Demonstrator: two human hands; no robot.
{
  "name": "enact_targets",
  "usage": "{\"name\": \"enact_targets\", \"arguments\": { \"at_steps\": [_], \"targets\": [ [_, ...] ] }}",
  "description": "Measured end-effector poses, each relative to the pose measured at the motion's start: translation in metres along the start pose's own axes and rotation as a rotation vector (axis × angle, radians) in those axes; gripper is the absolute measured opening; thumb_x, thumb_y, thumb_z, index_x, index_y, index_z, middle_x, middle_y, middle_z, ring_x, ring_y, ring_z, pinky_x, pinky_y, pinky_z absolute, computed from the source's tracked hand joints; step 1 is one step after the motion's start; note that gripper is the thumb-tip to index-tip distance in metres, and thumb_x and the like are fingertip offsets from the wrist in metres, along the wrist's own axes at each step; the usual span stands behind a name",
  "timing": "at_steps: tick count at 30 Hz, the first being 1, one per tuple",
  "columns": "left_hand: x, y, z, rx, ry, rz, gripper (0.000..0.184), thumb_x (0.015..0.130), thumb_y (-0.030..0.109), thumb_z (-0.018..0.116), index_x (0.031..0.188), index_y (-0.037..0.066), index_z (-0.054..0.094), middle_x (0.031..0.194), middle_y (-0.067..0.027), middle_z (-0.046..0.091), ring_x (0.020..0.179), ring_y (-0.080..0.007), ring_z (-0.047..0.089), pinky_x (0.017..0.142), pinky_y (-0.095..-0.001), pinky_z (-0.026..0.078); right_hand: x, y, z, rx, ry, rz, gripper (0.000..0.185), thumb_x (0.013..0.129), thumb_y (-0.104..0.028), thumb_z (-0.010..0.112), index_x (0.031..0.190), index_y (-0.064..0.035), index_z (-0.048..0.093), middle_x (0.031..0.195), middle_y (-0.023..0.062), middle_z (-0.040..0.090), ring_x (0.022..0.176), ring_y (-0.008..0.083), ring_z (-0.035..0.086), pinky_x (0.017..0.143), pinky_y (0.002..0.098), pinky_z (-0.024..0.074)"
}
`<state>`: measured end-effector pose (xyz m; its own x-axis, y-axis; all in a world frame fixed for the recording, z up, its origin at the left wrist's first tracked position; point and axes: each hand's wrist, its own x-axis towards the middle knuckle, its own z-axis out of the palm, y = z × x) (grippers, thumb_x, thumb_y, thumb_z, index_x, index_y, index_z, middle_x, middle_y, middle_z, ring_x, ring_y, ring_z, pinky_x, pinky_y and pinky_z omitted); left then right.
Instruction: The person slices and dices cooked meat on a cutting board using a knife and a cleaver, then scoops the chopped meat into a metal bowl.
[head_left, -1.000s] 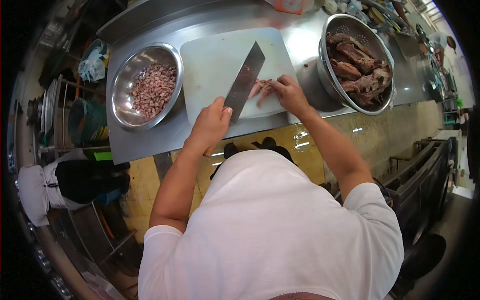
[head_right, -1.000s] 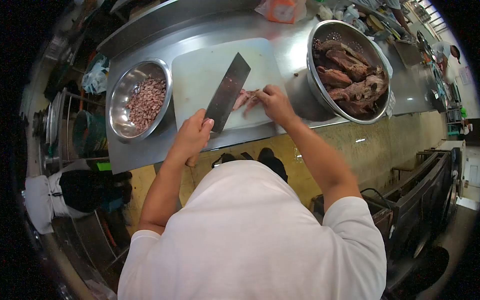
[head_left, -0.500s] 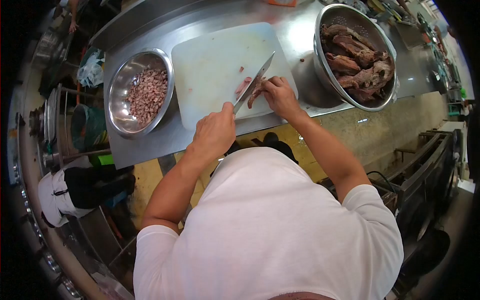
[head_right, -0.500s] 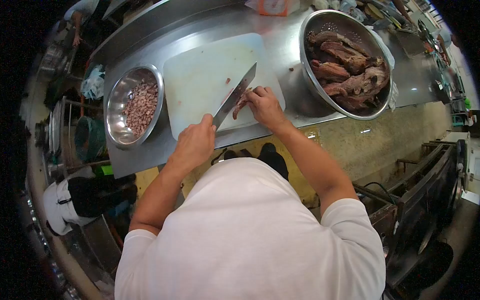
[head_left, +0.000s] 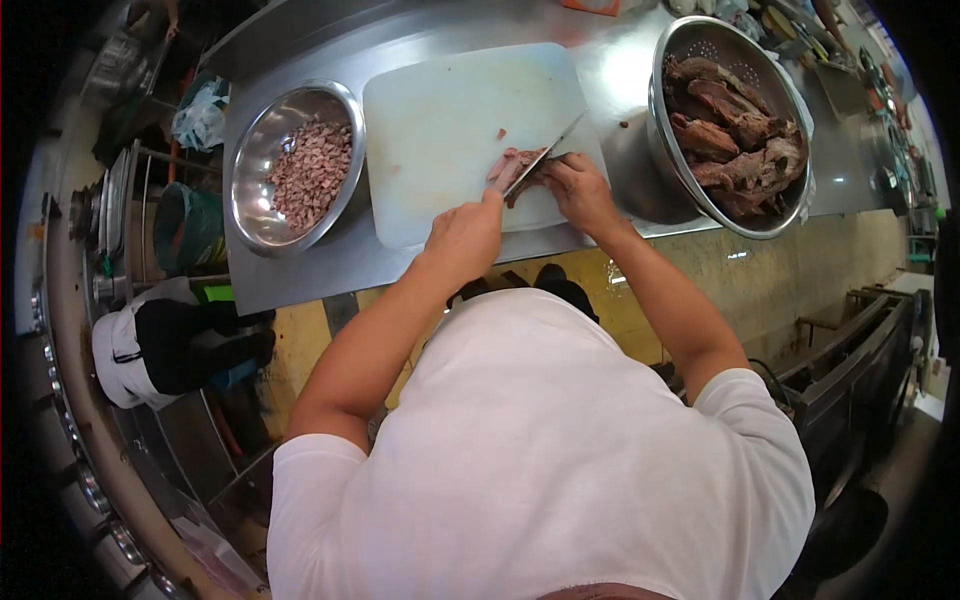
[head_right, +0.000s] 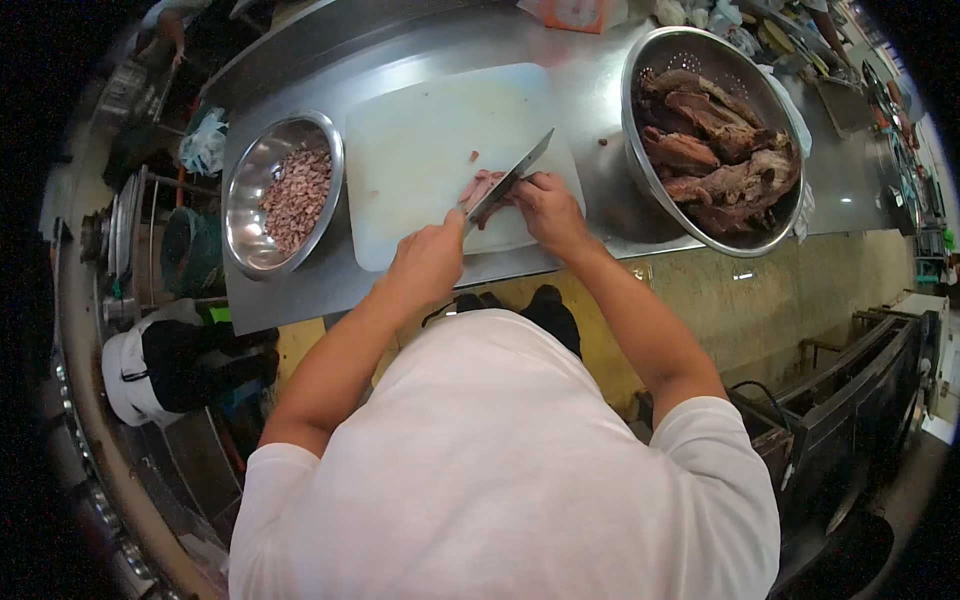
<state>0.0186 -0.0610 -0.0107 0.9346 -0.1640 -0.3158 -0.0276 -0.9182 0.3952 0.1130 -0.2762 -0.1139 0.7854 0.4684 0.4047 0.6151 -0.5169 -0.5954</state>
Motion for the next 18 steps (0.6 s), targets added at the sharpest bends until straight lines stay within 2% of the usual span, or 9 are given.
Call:
{"name": "enact_targets", "arguments": {
  "at_steps": [3,9,11,12,14,15,16,17,18],
  "targets": [
    [0.002,0.003,-0.011,-0.033,0.037,0.024,0.016,0.092,0.003,0.050,0.106,-0.002,0.046,0.087,-0.0321,0.067,0.087,-0.0519,0.067,0.082,-0.0605,0.050,0.002,0.001,-0.003,0.002,-0.019,-0.001,0.018,0.086,-0.005,0.073,0.104,-0.0073,0.073,0.099,0.0115,0.068,0.096,0.0370,0.063,0.082,0.0455,0.0543],
    [-0.022,0.010,-0.029,0.045,-0.112,-0.013,0.016,0.094,0.004,0.049,0.109,-0.002,0.047,0.086,-0.0312,0.067,0.087,-0.0513,0.067,0.081,-0.0600,0.050,-0.004,0.000,-0.003,0.075,0.063,0.011,0.016,0.086,-0.006,0.074,0.101,-0.0065,0.073,0.097,0.0126,0.067,0.095,0.0366,0.064,0.082,0.0455,0.0539],
    [-0.014,0.003,-0.010,0.018,-0.093,0.008,0.033,0.088,0.000,0.050,0.121,-0.006,0.050,0.092,-0.0297,0.070,0.092,-0.0489,0.069,0.085,-0.0578,0.052,-0.007,0.007,-0.001,0.056,0.048,0.014,0.016,0.086,-0.006,0.074,0.102,-0.0065,0.073,0.097,0.0128,0.067,0.095,0.0365,0.064,0.082,0.0452,0.0540],
    [-0.006,0.005,-0.004,0.020,-0.096,0.006,0.033,0.088,0.000,0.050,0.121,-0.006,0.050,0.092,-0.0297,0.070,0.092,-0.0489,0.069,0.085,-0.0578,0.052,-0.008,0.007,0.001,0.038,0.031,0.008,0.017,0.086,-0.006,0.075,0.102,-0.0066,0.073,0.097,0.0131,0.067,0.095,0.0363,0.065,0.082,0.0448,0.0542],
    [0.020,0.018,0.001,0.013,-0.042,-0.015,0.052,0.087,-0.001,0.051,0.138,-0.008,0.044,0.094,-0.0303,0.070,0.091,-0.0486,0.069,0.085,-0.0568,0.052,-0.004,0.006,-0.002,0.045,0.043,-0.013,0.016,0.086,-0.006,0.075,0.102,-0.0064,0.072,0.096,0.0131,0.067,0.095,0.0361,0.065,0.082,0.0443,0.0543],
    [0.024,0.019,0.000,0.006,-0.036,-0.012,0.052,0.087,-0.001,0.051,0.138,-0.008,0.044,0.094,-0.0303,0.070,0.091,-0.0486,0.069,0.085,-0.0568,0.052,-0.005,0.006,-0.004,0.054,0.046,-0.029,0.016,0.085,-0.006,0.075,0.101,-0.0063,0.072,0.095,0.0131,0.067,0.095,0.0359,0.065,0.082,0.0437,0.0544],
    [0.027,0.017,-0.002,0.022,-0.016,0.021,0.060,0.086,-0.002,0.051,0.144,-0.008,0.037,0.095,-0.0302,0.071,0.091,-0.0483,0.069,0.085,-0.0562,0.052,-0.005,0.007,-0.006,0.050,0.044,-0.036,0.016,0.085,-0.006,0.075,0.101,-0.0063,0.072,0.095,0.0131,0.067,0.095,0.0359,0.065,0.082,0.0437,0.0544],
    [0.027,0.016,-0.003,0.042,0.000,0.054,0.069,0.085,-0.003,0.052,0.151,-0.008,0.031,0.096,-0.0302,0.071,0.091,-0.0479,0.070,0.086,-0.0555,0.053,-0.005,0.008,-0.009,0.104,-0.002,0.025,0.014,0.085,-0.006,0.074,0.099,-0.0056,0.072,0.095,0.0132,0.067,0.095,0.0360,0.066,0.081,0.0436,0.0546],
    [0.019,0.018,-0.013,0.045,-0.002,0.058,0.069,0.085,-0.003,0.052,0.151,-0.008,0.031,0.096,-0.0302,0.071,0.091,-0.0479,0.070,0.086,-0.0555,0.053,-0.007,0.009,-0.011,0.157,-0.045,0.091,0.013,0.085,-0.005,0.074,0.098,-0.0049,0.072,0.094,0.0134,0.067,0.094,0.0360,0.066,0.081,0.0435,0.0547]
  ]
}}
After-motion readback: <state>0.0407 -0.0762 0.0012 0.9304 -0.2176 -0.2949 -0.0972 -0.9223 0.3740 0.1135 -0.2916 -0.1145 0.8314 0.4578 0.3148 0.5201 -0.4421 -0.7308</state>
